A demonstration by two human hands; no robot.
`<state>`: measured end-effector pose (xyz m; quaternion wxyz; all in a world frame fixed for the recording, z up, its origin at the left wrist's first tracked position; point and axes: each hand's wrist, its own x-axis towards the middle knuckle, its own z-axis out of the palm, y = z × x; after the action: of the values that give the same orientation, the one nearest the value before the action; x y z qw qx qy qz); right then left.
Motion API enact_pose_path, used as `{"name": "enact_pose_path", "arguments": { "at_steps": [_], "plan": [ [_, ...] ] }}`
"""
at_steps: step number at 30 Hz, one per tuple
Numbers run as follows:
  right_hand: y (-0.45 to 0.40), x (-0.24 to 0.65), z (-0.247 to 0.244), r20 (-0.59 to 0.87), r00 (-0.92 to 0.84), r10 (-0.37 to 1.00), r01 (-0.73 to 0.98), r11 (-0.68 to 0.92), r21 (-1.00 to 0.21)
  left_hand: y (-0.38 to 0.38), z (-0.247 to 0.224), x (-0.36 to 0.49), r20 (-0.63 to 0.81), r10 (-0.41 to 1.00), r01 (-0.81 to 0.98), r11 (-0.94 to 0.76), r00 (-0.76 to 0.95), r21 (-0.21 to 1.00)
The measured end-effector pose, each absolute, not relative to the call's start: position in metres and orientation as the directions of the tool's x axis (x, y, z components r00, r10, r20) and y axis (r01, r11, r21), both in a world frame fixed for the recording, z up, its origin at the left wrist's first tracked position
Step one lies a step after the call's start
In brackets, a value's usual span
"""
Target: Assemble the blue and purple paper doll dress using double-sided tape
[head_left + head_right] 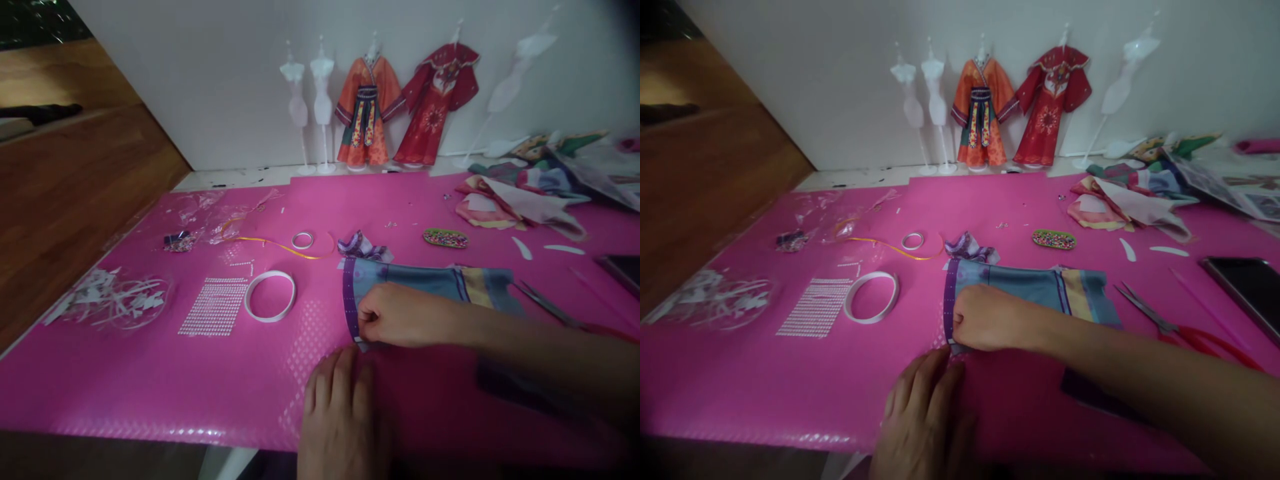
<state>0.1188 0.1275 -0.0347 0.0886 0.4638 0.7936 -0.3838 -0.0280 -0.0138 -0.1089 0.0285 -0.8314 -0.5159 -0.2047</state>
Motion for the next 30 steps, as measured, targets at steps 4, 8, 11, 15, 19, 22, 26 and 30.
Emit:
{"name": "enact_pose_path", "arguments": {
  "at_steps": [4, 8, 11, 15, 19, 22, 26, 30],
  "plan": [
    [0.1275, 0.1180, -0.0338, -0.499, -0.549, 0.670, 0.810, 0.279, -0.516, -0.0135, -0.1090, -0.0279, 0.383, 0.839, 0.865, -0.473, 0.386, 0.166],
    [0.1274, 0.1175, -0.0332, -0.499, -0.546, 0.673, 0.813, 0.282, -0.510, -0.0133, -0.1095, -0.0281, 0.391, 0.834, 0.863, -0.478, 0.388, 0.164],
    [0.1272, 0.1174, -0.0329, -0.497, -0.542, 0.677, 0.816, 0.284, -0.503, -0.0135, -0.1105, -0.0289, 0.406, 0.826, 0.860, -0.485, 0.391, 0.157],
    [0.1271, 0.1173, -0.0331, -0.493, -0.546, 0.677, 0.815, 0.293, -0.500, -0.0138, -0.1116, -0.0294, 0.401, 0.830, 0.866, -0.477, 0.388, 0.151],
    [0.1267, 0.1160, -0.0329, -0.491, -0.544, 0.681, 0.819, 0.304, -0.486, -0.0132, -0.1104, -0.0287, 0.393, 0.834, 0.867, -0.475, 0.387, 0.153],
    [0.1258, 0.1145, -0.0307, -0.485, -0.541, 0.687, 0.825, 0.320, -0.466, -0.0125, -0.1094, -0.0287, 0.388, 0.835, 0.868, -0.475, 0.391, 0.147],
    [0.1249, 0.1137, -0.0284, -0.482, -0.547, 0.685, 0.825, 0.342, -0.449, -0.0126, -0.1094, -0.0296, 0.372, 0.838, 0.868, -0.476, 0.399, 0.142],
    [0.1253, 0.1139, -0.0301, -0.477, -0.555, 0.681, 0.823, 0.367, -0.434, -0.0122, -0.1096, -0.0296, 0.378, 0.835, 0.868, -0.477, 0.399, 0.137]
  ]
}}
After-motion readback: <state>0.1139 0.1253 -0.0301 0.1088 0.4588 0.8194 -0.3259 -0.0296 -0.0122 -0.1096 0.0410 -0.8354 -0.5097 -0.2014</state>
